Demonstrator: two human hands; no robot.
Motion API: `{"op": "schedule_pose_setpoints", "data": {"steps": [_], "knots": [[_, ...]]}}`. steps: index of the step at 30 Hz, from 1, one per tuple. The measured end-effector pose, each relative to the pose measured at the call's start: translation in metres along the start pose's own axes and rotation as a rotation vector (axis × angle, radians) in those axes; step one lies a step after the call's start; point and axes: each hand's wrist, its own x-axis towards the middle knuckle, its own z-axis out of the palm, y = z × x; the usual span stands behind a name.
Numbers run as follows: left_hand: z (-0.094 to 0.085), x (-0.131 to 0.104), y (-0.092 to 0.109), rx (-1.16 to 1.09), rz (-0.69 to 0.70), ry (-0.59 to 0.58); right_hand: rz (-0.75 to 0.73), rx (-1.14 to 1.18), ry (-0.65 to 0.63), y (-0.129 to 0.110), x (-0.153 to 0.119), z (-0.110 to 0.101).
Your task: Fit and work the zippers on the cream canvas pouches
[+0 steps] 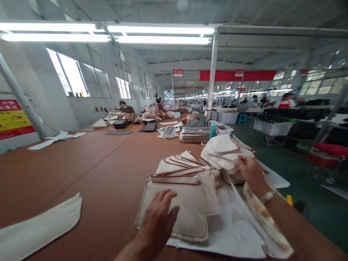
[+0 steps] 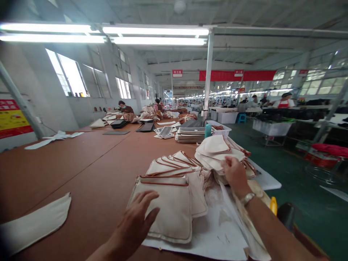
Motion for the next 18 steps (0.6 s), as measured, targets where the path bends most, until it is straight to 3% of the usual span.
{"op": "schedule_pose_setpoints", "data": {"steps": [4,7,12,15,18], "knots": [[0.049,0.072,0.007,0.052,-0.014,-0.127,0.035,0.25,-0.316,0.026,-0.06,0.04],[0.079,0.096,0.01,0.067,0.01,-0.21,0.026,0.361,-0.421,0.024,-0.079,0.055],[0.1,0.094,0.013,0.09,-0.011,-0.296,-0.063,0.419,-0.596,0.01,-0.064,0.073],[0.104,0.088,0.012,0.076,-0.007,-0.362,-0.123,0.365,-0.808,0.008,-0.051,0.101],[0.099,0.074,0.012,0.045,-0.023,-0.432,-0.173,0.214,-0.928,0.014,-0.044,0.131]]}}
